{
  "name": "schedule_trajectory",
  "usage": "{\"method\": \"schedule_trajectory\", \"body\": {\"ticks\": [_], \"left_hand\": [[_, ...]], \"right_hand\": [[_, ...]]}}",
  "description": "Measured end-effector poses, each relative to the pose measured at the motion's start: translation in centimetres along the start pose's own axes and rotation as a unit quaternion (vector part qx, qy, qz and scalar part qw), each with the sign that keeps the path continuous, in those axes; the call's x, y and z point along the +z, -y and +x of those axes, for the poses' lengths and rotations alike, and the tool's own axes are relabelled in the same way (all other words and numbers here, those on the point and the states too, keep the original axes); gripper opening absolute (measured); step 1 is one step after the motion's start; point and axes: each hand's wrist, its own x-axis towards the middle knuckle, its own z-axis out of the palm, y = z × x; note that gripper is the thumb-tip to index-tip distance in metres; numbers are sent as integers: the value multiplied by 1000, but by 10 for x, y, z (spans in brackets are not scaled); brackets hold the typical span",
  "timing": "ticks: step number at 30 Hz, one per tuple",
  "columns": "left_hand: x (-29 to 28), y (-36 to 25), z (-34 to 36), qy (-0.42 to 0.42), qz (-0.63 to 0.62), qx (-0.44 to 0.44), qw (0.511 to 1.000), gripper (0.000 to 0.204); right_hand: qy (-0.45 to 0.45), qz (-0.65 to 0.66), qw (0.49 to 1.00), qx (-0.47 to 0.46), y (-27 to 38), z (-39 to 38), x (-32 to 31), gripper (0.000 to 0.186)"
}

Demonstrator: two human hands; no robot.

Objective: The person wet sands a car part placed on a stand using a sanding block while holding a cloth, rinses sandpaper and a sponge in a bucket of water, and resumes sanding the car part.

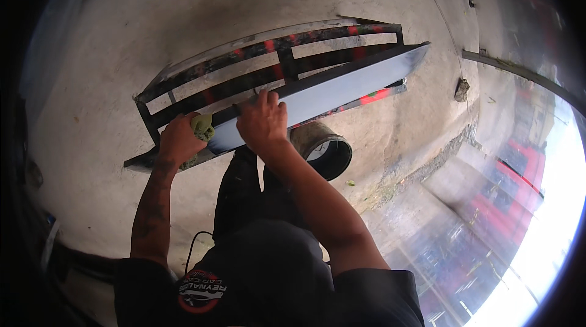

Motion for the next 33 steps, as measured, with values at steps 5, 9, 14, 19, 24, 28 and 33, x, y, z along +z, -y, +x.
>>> {"method": "schedule_trajectory", "body": {"ticks": [5, 9, 14, 19, 24, 28, 33], "left_hand": [[-1, -2, 2, 13, 4, 1, 1000, 55], [3, 2, 1, 0, 22, 19, 1000, 54], [3, 1, 1, -4, 9, 17, 1000, 53], [2, -4, 3, 7, 14, 8, 1000, 52], [9, 0, 2, -22, 1, 8, 1000, 55], [11, -2, 3, -30, 0, -1, 1000, 56], [12, -7, 4, -18, 17, -32, 999, 55]], "right_hand": [[-8, 3, 999, 31, -37, 4, -18, 34], [-87, -141, 951, 261, -145, 22, -68, 33], [-33, -54, 989, 137, -112, 15, -40, 34], [-6, 9, 999, 32, -110, 12, -37, 31], [-84, -165, 939, 288, -231, 42, -101, 35], [-25, -74, 989, 122, -229, 37, -81, 34], [-14, 0, 1000, 24, -265, 39, -80, 36]]}}
